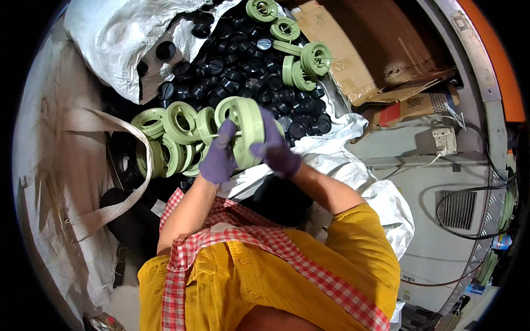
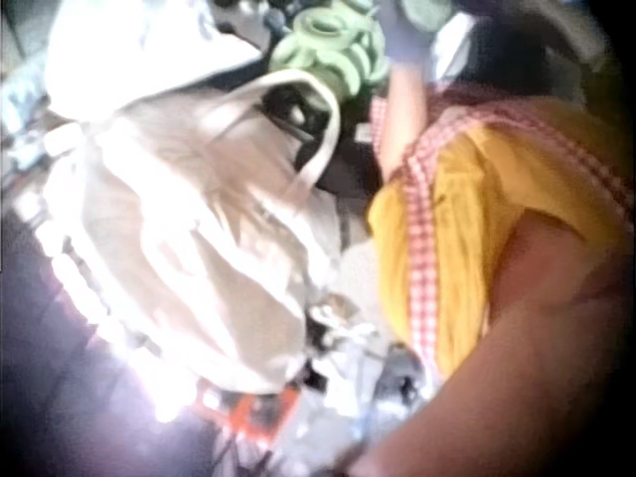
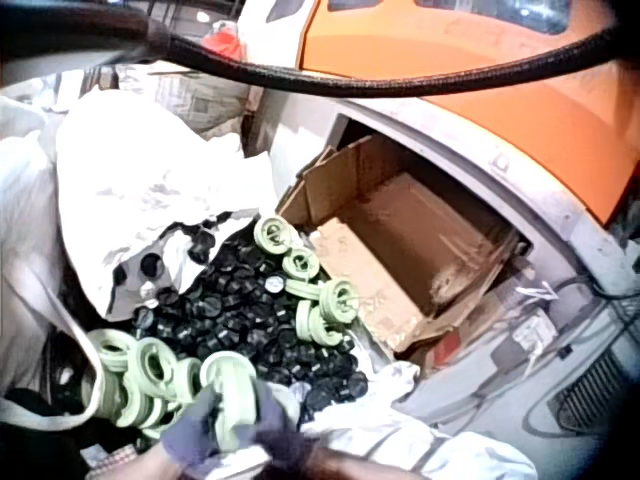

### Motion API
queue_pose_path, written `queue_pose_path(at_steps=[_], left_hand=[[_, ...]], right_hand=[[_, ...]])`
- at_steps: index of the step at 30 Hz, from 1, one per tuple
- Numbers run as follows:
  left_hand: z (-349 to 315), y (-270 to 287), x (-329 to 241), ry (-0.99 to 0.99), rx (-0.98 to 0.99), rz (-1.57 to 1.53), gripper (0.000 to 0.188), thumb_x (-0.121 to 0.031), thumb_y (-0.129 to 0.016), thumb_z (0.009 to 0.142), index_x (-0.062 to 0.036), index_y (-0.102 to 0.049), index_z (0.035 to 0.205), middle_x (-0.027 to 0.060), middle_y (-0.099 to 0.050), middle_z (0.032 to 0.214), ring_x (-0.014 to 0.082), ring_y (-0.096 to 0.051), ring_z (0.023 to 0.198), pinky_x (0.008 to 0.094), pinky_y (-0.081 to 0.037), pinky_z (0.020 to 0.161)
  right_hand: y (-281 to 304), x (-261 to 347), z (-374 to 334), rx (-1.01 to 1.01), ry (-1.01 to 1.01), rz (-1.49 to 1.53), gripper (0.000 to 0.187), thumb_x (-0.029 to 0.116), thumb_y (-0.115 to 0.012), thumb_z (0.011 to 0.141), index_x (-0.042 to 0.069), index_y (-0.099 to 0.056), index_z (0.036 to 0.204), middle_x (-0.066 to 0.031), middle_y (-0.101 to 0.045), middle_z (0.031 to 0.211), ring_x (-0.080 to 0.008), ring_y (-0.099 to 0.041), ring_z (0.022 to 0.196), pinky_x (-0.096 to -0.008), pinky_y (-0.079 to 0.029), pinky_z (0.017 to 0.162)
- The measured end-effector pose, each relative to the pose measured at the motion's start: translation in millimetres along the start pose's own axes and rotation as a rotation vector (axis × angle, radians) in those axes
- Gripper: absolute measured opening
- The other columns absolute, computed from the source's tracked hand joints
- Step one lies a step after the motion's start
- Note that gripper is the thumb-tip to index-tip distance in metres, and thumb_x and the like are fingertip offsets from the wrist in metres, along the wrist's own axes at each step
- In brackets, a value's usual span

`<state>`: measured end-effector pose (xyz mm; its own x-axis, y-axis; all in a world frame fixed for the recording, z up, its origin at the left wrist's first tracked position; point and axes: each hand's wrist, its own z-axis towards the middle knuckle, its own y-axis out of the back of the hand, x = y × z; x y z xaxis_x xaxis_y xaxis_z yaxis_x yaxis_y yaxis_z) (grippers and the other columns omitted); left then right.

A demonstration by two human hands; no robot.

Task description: The person sits on the floor and repeatedly picks up light green circular plastic parts and black circular parts. They insert the black parts into the center of the green parts and place the assembled units into a white sack. The person continues this assembly process for the duration of the clip.

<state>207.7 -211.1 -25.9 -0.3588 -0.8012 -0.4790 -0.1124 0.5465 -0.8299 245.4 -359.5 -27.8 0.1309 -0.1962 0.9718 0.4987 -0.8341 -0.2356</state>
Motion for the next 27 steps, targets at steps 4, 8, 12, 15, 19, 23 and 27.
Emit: queue_pose_path(at_steps=[4,8,12,15,19,23,27], left_hand=[[12.5,36.9,11.8,-0.195,-0.125,0.398,0.035,-0.024,-0.052,0.091,-0.0046,-0.049,0.12,0.0082,-0.059,0.104,0.0176,-0.059,0.089,0.0307,-0.049,0.078],[10.6,30.1,7.8,-0.267,-0.142,0.254,0.037,-0.026,-0.052,0.092,-0.0031,-0.049,0.121,0.0094,-0.059,0.107,0.0178,-0.06,0.093,0.0312,-0.051,0.078],[20.9,32.0,9.5,-0.303,-0.238,0.364,0.035,-0.023,-0.052,0.092,-0.004,-0.049,0.121,0.0083,-0.06,0.106,0.0167,-0.061,0.092,0.0307,-0.052,0.078],[26.6,25.2,-4.9,-0.218,-0.113,0.09,0.031,-0.009,-0.051,0.089,-0.0044,-0.051,0.119,0.0053,-0.059,0.108,0.0129,-0.059,0.095,0.028,-0.051,0.078],[37.8,43.5,4.2,-0.226,-0.005,0.473,0.036,-0.017,-0.053,0.089,-0.0044,-0.051,0.123,0.0063,-0.06,0.108,0.0144,-0.059,0.097,0.0287,-0.05,0.081],[30.3,67.4,19.4,0.02,-0.196,-0.018,0.028,-0.018,-0.045,0.094,-0.0044,-0.053,0.117,0.0077,-0.062,0.102,0.0154,-0.062,0.09,0.0288,-0.053,0.071],[22.3,56.3,16.1,0.013,-0.184,0.099,0.032,-0.016,-0.052,0.09,-0.003,-0.052,0.119,0.0095,-0.061,0.105,0.0175,-0.063,0.087,0.0289,-0.053,0.073]], right_hand=[[-14.6,9.3,-6.4,0.035,-0.097,-0.078,0.068,0.008,-0.066,0.071,0.002,-0.037,0.132,-0.0102,-0.049,0.119,-0.0181,-0.051,0.107,-0.032,-0.044,0.09],[-45.6,23.0,-7.0,-0.145,0.045,-0.063,0.05,0.004,-0.063,0.078,-0.002,-0.044,0.123,-0.0059,-0.059,0.104,-0.0117,-0.058,0.09,-0.0251,-0.048,0.077],[-22.6,8.0,3.8,-0.211,-0.05,-0.08,0.053,0.005,-0.067,0.076,-0.003,-0.045,0.123,-0.0063,-0.059,0.104,-0.0109,-0.058,0.09,-0.0247,-0.048,0.078],[10.7,-5.9,22.4,-0.062,0.604,-0.98,0.051,0.006,-0.068,0.075,-0.003,-0.047,0.122,-0.0061,-0.06,0.098,-0.0125,-0.059,0.088,-0.0244,-0.049,0.076],[24.1,-18.0,41.1,-0.149,-0.283,0.015,0.03,0.013,-0.067,0.076,0.002,-0.056,0.102,-0.0134,-0.06,0.099,-0.0265,-0.061,0.087,-0.0302,-0.05,0.077],[26.9,-15.7,40.9,0.207,0.626,-1.013,0.02,0.015,-0.066,0.073,0.004,-0.059,0.088,-0.0172,-0.057,0.1,-0.0346,-0.058,0.09,-0.0393,-0.049,0.078],[21.5,-11.3,29.6,0.778,0.009,-1.647,0.017,0.021,-0.057,0.08,0.007,-0.063,0.088,-0.0164,-0.059,0.093,-0.035,-0.058,0.082,-0.0422,-0.048,0.074]])
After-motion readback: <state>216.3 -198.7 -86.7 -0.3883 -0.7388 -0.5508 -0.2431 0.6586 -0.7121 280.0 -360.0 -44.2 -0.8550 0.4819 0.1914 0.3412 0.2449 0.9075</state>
